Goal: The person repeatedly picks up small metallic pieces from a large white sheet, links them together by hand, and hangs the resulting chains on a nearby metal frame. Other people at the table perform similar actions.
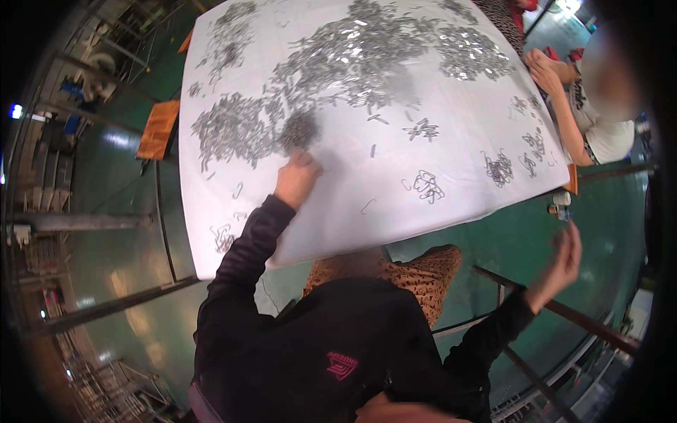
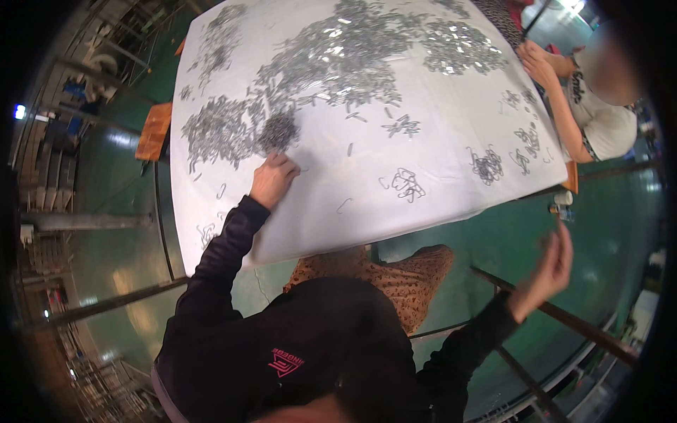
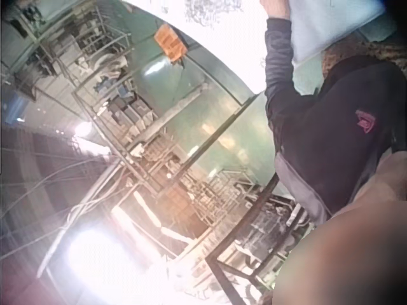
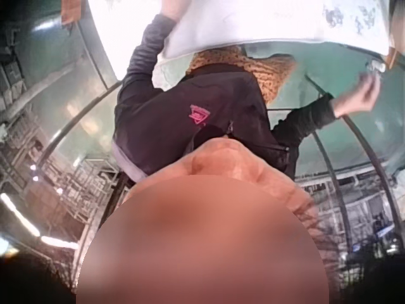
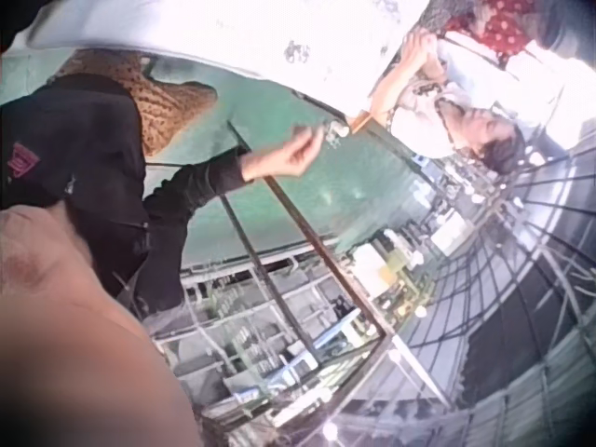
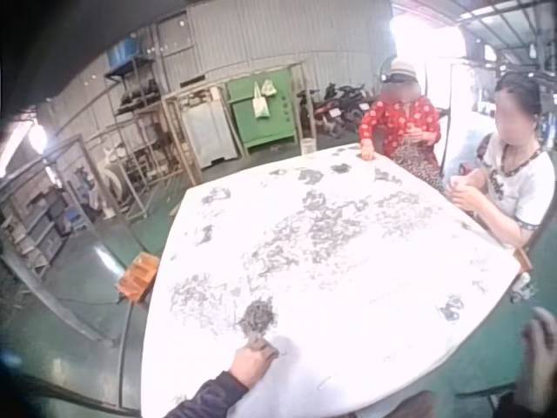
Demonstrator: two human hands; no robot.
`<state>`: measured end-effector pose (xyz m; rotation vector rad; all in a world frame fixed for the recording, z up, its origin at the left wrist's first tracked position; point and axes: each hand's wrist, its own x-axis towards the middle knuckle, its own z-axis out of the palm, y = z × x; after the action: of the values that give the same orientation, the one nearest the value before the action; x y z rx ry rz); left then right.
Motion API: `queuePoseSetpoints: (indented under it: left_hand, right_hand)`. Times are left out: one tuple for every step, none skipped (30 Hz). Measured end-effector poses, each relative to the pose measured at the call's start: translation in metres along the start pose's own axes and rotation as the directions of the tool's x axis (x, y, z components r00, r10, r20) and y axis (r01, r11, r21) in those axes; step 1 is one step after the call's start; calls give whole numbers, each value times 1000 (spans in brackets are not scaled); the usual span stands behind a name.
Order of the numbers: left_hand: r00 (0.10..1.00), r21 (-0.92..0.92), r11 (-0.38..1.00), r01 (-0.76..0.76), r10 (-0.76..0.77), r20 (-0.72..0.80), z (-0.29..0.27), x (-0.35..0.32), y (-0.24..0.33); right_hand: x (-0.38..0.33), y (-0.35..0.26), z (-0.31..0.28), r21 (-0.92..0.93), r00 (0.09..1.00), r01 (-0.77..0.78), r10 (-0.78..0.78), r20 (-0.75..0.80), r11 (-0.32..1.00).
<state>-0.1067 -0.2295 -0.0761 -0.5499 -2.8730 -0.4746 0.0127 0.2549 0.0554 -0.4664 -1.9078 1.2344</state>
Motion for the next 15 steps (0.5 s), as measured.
queuePoseSetpoints:
  left_hand:
    - [999, 10, 1000, 9, -10, 30, 1, 1, 1]
    - [1000, 0, 1000, -6, 6, 18, 3, 1, 4]
    - [1000, -6, 1000, -6, 6, 13, 4, 2, 7]
    - [1000, -12, 1000, -8, 8, 2, 5, 3, 11]
    - [999, -86, 996, 7, -10, -34, 6, 6, 18]
    - [998, -163, 987, 15, -26, -65, 8, 9, 28]
    - [994, -245, 969, 5, -32, -106, 10, 13, 41]
    - [989, -329, 944, 10, -57, -134, 13, 17, 56]
    - [981, -413, 911, -5, -76, -180, 17, 22, 73]
    - [967, -495, 869, -23, -107, -231, 19, 27, 89]
    - [965, -541, 840, -48, -100, -241, 22, 30, 107]
    - [975, -628, 778, 5, -143, -170, 24, 33, 123]
    - [970, -658, 750, -66, -106, -219, 26, 39, 137]
    - [977, -652, 757, -46, -102, -187, 25, 38, 146]
    - [989, -676, 737, 10, -108, -103, 23, 38, 151]
  right_hand:
    - [3, 20, 19, -52, 991, -25, 31, 128, 998]
    - [5, 42, 39, 3, 957, -156, 150, 250, 988]
    - [7, 61, 58, -101, 895, -227, 249, 371, 969]
    - [7, 79, 80, -177, 856, -198, 258, 448, 964]
    - [3, 96, 108, -86, 842, -145, 168, 512, 986]
    - [3, 108, 135, -107, 793, -91, 137, 594, 990]
    - [1, 116, 163, -22, 759, 41, -17, 650, 999]
    - [-1, 120, 190, 24, 722, 187, -154, 674, 982]
    - [-4, 121, 220, -33, 723, 231, -149, 674, 972]
    - [-6, 119, 244, -66, 719, 263, -150, 679, 962]
    - [-7, 115, 265, -150, 709, 289, -106, 698, 945]
    - [-8, 111, 279, -186, 654, 392, -130, 745, 901]
    - [-13, 107, 290, -200, 665, 398, -131, 735, 895]
    - [-20, 104, 297, -219, 676, 403, -128, 725, 888]
    - [-24, 102, 303, -254, 682, 404, -104, 723, 879]
